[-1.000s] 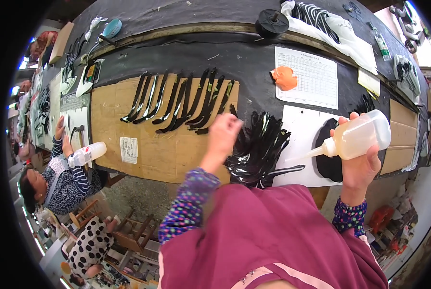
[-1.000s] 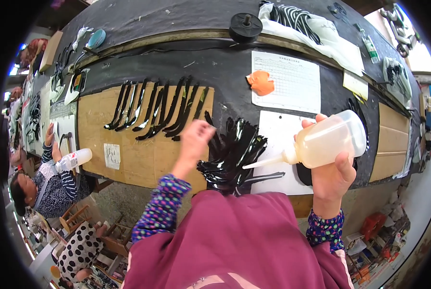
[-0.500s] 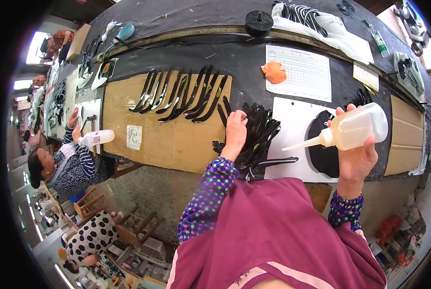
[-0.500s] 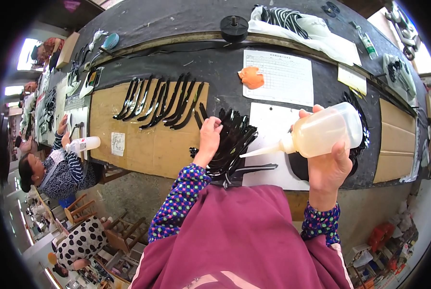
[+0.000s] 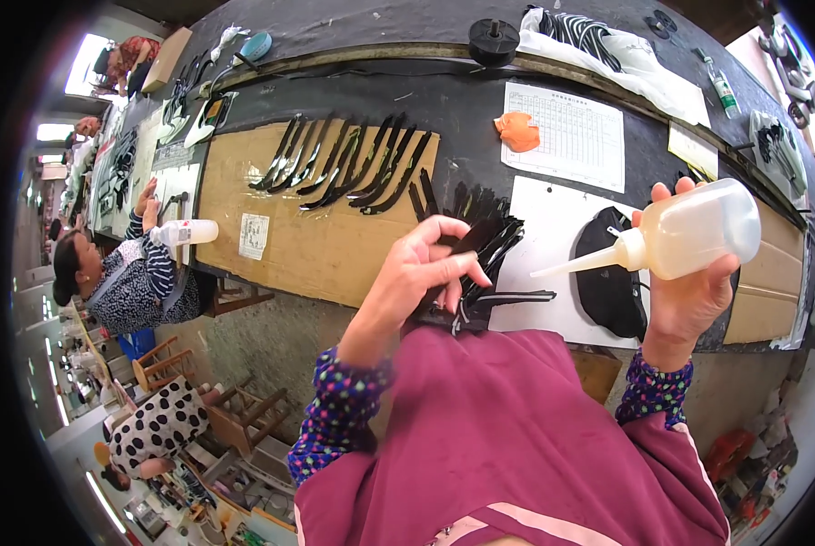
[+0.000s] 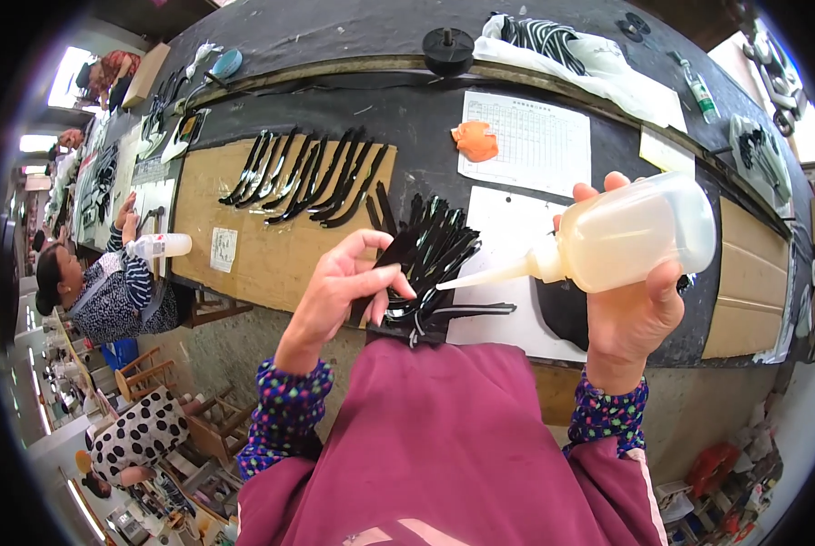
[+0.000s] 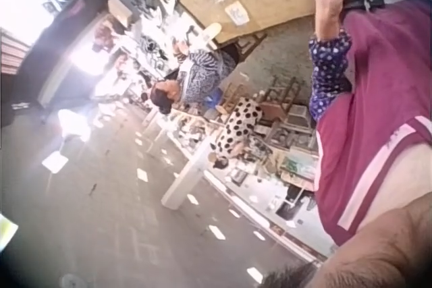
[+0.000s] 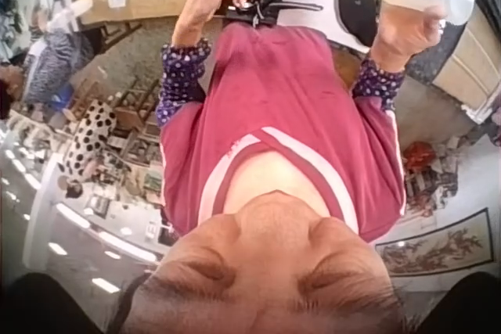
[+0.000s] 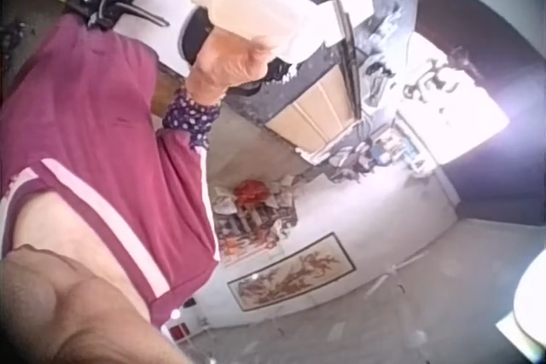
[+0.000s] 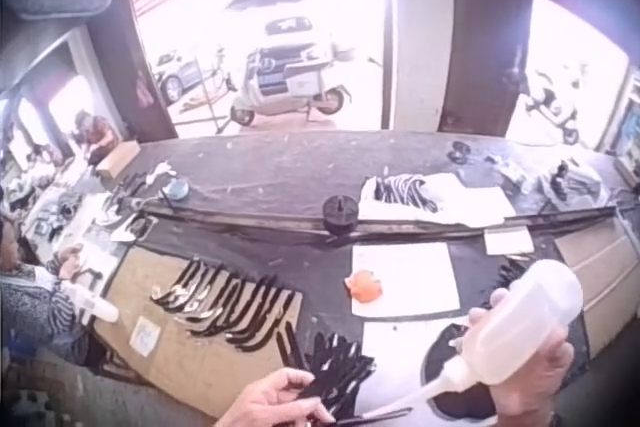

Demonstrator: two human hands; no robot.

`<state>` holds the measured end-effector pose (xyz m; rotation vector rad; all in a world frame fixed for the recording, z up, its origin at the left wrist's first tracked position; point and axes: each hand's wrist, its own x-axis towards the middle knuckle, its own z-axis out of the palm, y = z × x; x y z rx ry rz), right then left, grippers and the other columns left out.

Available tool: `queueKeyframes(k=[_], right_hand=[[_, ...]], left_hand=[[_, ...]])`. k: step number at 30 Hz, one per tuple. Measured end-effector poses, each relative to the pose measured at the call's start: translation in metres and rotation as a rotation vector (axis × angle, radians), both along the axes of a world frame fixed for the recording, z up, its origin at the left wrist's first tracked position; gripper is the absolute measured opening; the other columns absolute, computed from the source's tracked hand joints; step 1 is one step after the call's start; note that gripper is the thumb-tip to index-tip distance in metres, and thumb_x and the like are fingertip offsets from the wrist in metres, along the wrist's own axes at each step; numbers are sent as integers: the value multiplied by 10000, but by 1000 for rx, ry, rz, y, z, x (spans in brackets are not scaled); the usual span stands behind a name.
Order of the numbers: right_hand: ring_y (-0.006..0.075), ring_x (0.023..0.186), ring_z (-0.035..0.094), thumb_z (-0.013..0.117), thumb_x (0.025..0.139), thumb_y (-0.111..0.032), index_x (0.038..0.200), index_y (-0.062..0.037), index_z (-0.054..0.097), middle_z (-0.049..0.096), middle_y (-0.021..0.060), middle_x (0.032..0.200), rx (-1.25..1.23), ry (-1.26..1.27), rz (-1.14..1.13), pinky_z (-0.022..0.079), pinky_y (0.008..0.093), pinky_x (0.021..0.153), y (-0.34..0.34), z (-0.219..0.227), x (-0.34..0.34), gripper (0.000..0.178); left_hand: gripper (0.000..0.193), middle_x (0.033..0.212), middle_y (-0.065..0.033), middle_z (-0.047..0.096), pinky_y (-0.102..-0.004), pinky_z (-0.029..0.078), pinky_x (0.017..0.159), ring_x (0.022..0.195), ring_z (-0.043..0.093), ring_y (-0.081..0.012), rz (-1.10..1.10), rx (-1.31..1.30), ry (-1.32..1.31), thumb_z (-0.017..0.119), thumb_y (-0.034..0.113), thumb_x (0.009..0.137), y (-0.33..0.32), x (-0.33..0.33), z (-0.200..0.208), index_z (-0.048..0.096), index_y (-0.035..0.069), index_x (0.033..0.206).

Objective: Applying glue to black shoe strap components using a squeeze bottle on a workbench.

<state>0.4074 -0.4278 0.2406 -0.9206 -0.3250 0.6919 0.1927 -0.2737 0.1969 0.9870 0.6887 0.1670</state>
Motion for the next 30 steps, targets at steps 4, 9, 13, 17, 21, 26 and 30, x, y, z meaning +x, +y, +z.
queueKeyframes(k=[4, 9, 13, 17, 21, 26, 30], right_hand=[[365, 1196, 354, 727, 636, -429, 1311, -52, 263, 351, 155, 1309, 30, -30, 43, 304, 568, 947, -4, 10, 0, 901], [364, 1185, 370, 741, 610, -451, 1309, -43, 256, 354, 149, 1305, 29, -82, 59, 314, 566, 939, -5, 16, -1, 944], [361, 1170, 389, 748, 600, -457, 1306, -35, 250, 365, 151, 1293, 2, -123, 91, 340, 558, 924, -5, 20, -5, 961], [355, 1158, 403, 747, 610, -434, 1302, -37, 253, 375, 148, 1281, 6, -137, 171, 357, 547, 916, -5, 19, -5, 938], [350, 1149, 413, 742, 620, -424, 1298, -33, 255, 381, 146, 1274, 8, -126, 175, 363, 541, 915, -2, 19, -9, 923], [349, 1140, 420, 739, 620, -428, 1297, -24, 256, 389, 144, 1268, 0, -150, 188, 373, 537, 907, 1, 18, -10, 925], [350, 1147, 412, 737, 621, -435, 1297, -24, 256, 386, 145, 1270, -6, -139, 171, 377, 537, 906, -4, 15, -7, 926]], left_hand=[[252, 733, -106, 613, -153, 326, 402, 450, 474, -57, -29, -1, 30, 495, 107, 853, -19, -7, 42, 535, -48, 1048], [218, 601, -19, 547, -154, 236, 365, 422, 381, -7, -33, -28, 150, 521, 102, 854, -25, -14, 61, 563, -50, 1005], [165, 596, 44, 497, -152, 228, 382, 446, 362, 13, 7, 43, 159, 579, 60, 811, -29, -15, 67, 600, -50, 931], [177, 684, 48, 549, -137, 311, 475, 567, 438, 16, -92, 36, 210, 607, 97, 794, -21, -18, 74, 623, -9, 935], [177, 724, 37, 572, -132, 335, 522, 628, 469, 10, -117, 25, 212, 619, 96, 778, -18, -19, 76, 632, -9, 920], [182, 727, 33, 575, -135, 340, 533, 637, 480, 4, -120, 0, 201, 620, 105, 774, -16, -20, 75, 636, -6, 916], [189, 724, 32, 574, -136, 339, 531, 635, 480, 4, -132, 32, 172, 619, 113, 772, -14, -20, 73, 635, -3, 922]])
